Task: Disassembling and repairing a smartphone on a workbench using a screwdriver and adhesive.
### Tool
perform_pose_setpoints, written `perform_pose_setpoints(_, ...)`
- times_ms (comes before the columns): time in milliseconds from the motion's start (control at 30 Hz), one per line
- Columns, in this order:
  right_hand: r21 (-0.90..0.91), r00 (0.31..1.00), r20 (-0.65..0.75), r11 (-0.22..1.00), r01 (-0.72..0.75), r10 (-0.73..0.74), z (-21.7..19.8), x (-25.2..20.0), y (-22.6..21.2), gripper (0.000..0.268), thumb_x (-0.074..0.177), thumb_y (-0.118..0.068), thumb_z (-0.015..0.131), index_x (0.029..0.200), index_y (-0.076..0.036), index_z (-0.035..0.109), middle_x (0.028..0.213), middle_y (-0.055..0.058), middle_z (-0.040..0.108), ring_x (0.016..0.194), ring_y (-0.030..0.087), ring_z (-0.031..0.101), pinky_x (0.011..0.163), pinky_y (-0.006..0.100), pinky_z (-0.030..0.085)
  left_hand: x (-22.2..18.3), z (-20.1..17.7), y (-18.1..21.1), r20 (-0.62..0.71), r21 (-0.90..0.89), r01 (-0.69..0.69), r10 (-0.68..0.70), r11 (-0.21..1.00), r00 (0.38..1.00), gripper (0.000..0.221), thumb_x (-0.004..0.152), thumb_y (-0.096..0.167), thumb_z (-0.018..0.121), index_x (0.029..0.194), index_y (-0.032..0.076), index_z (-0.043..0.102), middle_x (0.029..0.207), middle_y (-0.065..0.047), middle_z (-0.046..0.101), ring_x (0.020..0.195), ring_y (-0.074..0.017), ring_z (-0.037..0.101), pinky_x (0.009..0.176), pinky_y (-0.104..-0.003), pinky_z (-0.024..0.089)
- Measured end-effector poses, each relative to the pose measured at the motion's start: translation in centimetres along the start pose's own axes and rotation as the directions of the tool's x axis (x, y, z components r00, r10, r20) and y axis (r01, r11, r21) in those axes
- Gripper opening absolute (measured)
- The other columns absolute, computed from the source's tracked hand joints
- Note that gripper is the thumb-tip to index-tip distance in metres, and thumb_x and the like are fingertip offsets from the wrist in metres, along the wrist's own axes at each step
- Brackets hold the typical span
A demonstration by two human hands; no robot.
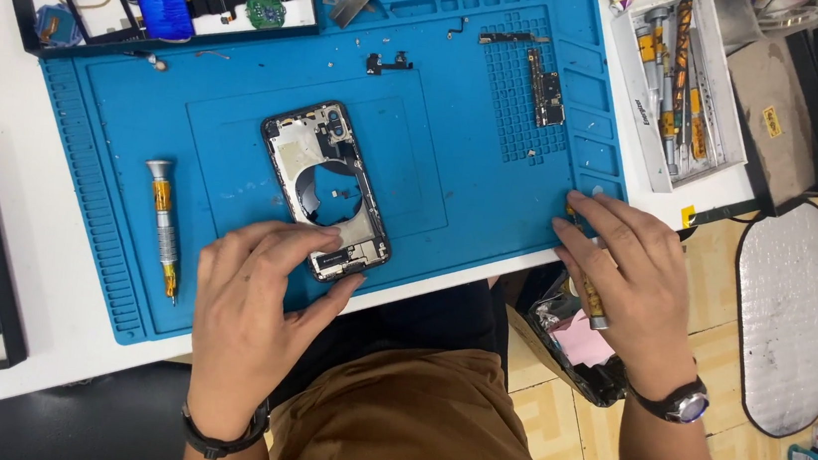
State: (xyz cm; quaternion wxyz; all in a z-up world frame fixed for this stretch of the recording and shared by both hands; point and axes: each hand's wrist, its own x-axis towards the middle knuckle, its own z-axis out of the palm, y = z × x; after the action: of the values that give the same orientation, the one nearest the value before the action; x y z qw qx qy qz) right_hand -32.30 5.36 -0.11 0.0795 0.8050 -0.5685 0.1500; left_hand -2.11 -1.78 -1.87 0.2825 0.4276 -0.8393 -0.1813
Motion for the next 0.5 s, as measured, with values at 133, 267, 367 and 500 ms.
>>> perform_pose_setpoints(133, -0.153, 0.991, 0.128, 0.987, 0.048, -0.028, -1.0, 0.8, -0.3, 0.016, 0.093, -0.013, 0.065, 0.107, -0.007, 0.060, 0.124, 0.013, 0.060, 0.112, 0.029, 0.054, 0.089, 0.038, 0.046, 0.0, 0.0, 0.0, 0.001, 0.008, -0.010, 0.010, 1.000, 1.000, 0.044, 0.082, 0.024, 0.079, 0.114, 0.012, 0.052, 0.106, 0.000, 0.062, 0.100, -0.0214, 0.055, 0.077, -0.034, 0.036)
perform_pose_setpoints(267, -0.229, 0.983, 0.182, 0.973, 0.009, 0.034, -1.7, 0.6, -1.2, 0.011, 0.094, -0.017, 0.061, 0.103, -0.011, 0.062, 0.128, 0.008, 0.062, 0.108, 0.027, 0.054, 0.088, 0.038, 0.044, -0.1, 0.0, 0.0, -0.006, 0.003, -0.002, 0.002, 1.000, 1.000, 0.043, 0.082, 0.024, 0.079, 0.114, 0.013, 0.052, 0.104, -0.001, 0.061, 0.100, -0.0218, 0.056, 0.076, -0.034, 0.036)
perform_pose_setpoints(367, -0.219, 0.980, 0.178, 0.975, -0.044, 0.084, -1.6, -0.1, -1.7, 0.013, 0.092, -0.017, 0.063, 0.104, -0.011, 0.062, 0.130, 0.008, 0.062, 0.108, 0.028, 0.056, 0.086, 0.039, 0.045, -0.2, 0.1, -0.2, -0.010, 0.009, -0.007, 0.007, 1.000, 1.000, 0.042, 0.082, 0.026, 0.079, 0.113, 0.014, 0.053, 0.105, 0.001, 0.062, 0.101, -0.0221, 0.056, 0.077, -0.034, 0.036)
perform_pose_setpoints(500, -0.180, 0.977, 0.174, 0.980, -0.089, 0.121, -1.9, -0.1, -2.1, 0.014, 0.093, -0.017, 0.061, 0.105, -0.010, 0.061, 0.127, 0.009, 0.063, 0.109, 0.026, 0.055, 0.087, 0.038, 0.043, -0.2, 0.0, -0.1, 0.005, 0.011, -0.016, 0.016, 1.000, 1.000, 0.040, 0.083, 0.025, 0.078, 0.112, 0.014, 0.053, 0.104, 0.001, 0.063, 0.101, -0.0221, 0.055, 0.076, -0.034, 0.036)
